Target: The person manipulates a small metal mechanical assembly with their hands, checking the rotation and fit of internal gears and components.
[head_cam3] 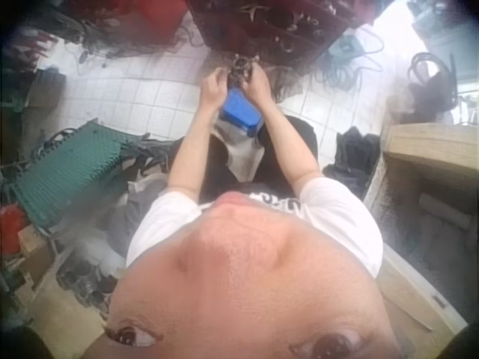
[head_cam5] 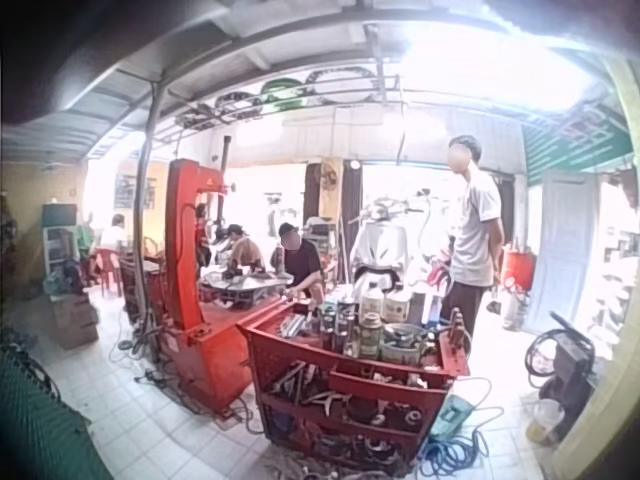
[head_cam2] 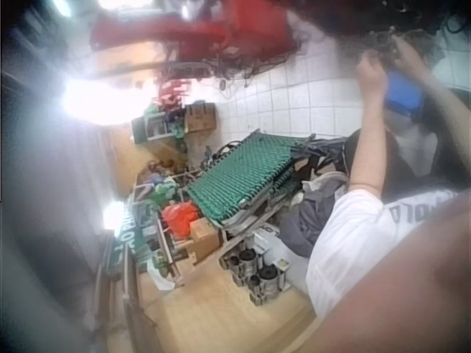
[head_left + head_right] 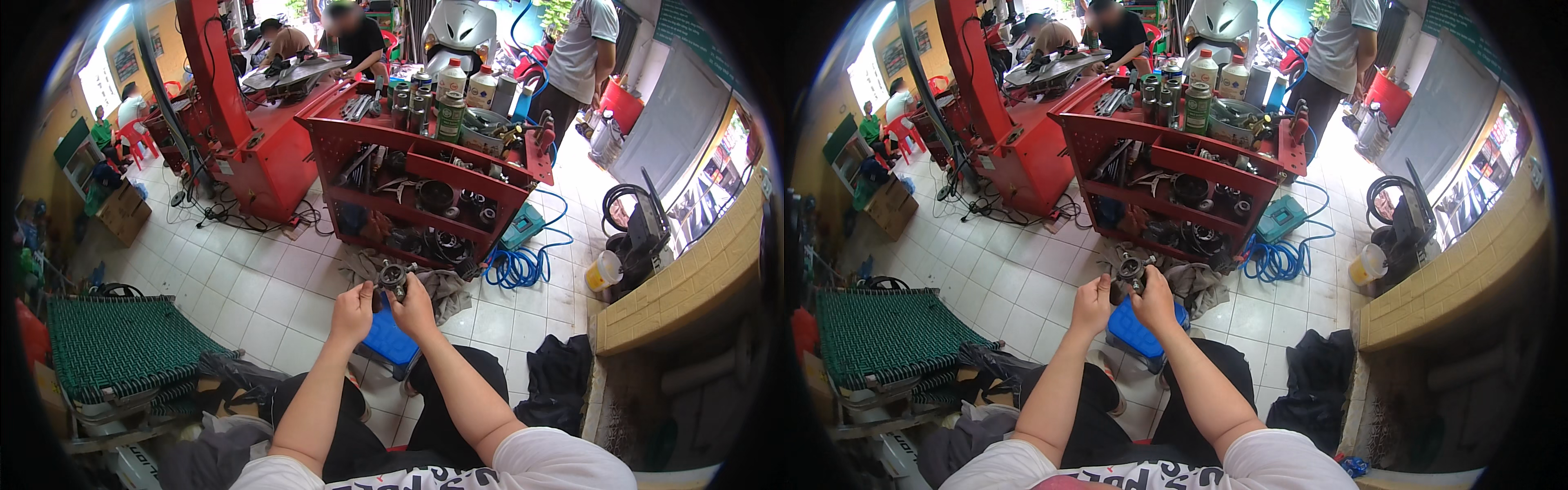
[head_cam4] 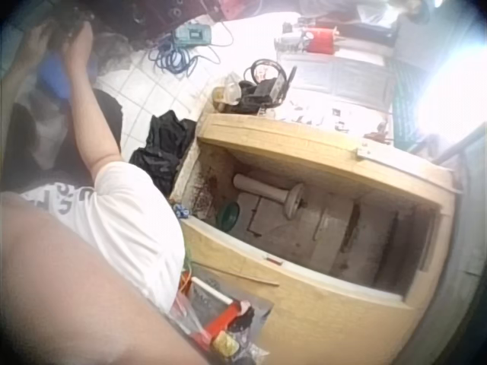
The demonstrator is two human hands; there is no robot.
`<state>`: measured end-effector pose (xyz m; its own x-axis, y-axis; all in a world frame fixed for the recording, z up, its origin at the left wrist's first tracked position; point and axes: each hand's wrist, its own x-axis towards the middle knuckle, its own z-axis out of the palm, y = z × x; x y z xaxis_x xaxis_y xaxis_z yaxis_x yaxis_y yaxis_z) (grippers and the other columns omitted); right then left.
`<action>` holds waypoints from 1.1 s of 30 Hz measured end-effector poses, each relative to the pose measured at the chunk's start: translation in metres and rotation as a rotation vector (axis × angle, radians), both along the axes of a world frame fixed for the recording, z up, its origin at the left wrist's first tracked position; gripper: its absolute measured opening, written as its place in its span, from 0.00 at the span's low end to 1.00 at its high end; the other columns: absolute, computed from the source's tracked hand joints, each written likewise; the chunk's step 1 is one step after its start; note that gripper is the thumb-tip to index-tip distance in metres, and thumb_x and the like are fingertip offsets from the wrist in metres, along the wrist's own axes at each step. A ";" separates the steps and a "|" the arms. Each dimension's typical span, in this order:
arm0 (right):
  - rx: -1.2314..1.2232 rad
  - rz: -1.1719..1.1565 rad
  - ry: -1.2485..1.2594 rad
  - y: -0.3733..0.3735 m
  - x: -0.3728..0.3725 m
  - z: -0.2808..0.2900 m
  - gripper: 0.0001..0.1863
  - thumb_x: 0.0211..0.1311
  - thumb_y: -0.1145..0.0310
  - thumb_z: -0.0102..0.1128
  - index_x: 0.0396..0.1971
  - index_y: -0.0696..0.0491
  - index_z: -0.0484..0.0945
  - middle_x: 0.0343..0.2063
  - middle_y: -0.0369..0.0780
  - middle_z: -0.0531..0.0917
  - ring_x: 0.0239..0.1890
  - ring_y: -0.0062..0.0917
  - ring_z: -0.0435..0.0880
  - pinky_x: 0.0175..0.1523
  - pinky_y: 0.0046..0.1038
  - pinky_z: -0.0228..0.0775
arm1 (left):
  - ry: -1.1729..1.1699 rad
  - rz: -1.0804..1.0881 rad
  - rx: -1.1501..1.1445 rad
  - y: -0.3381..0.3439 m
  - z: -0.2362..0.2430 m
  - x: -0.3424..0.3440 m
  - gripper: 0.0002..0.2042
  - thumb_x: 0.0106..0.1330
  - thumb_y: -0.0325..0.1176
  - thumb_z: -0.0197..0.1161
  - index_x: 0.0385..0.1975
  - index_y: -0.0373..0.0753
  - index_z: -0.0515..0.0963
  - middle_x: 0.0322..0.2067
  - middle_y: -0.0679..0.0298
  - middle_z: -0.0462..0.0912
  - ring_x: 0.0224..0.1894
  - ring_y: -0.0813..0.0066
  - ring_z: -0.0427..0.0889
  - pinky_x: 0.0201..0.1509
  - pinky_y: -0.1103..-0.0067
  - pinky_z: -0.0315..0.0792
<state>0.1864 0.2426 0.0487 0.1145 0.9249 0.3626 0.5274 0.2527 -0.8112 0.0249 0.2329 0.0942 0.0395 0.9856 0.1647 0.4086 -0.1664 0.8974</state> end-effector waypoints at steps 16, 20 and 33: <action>-0.069 -0.015 0.007 -0.002 -0.001 0.003 0.18 0.66 0.67 0.69 0.48 0.59 0.74 0.45 0.56 0.84 0.51 0.57 0.82 0.53 0.48 0.74 | -0.219 0.054 0.139 0.004 -0.006 0.008 0.17 0.74 0.43 0.67 0.34 0.31 0.83 0.25 0.58 0.86 0.30 0.73 0.85 0.35 0.73 0.76; -0.084 -0.008 0.036 -0.002 -0.002 0.004 0.18 0.60 0.71 0.69 0.47 0.58 0.73 0.44 0.54 0.83 0.51 0.56 0.81 0.54 0.48 0.73 | -0.110 0.033 0.099 0.005 -0.007 0.002 0.18 0.76 0.43 0.64 0.33 0.32 0.82 0.22 0.58 0.84 0.28 0.72 0.85 0.34 0.73 0.76; -0.056 -0.005 0.026 -0.002 -0.002 -0.002 0.16 0.66 0.68 0.69 0.47 0.57 0.75 0.42 0.54 0.84 0.48 0.55 0.83 0.51 0.46 0.75 | -0.304 0.043 0.054 0.007 -0.016 0.009 0.20 0.78 0.46 0.63 0.35 0.32 0.82 0.24 0.60 0.85 0.29 0.73 0.86 0.34 0.75 0.78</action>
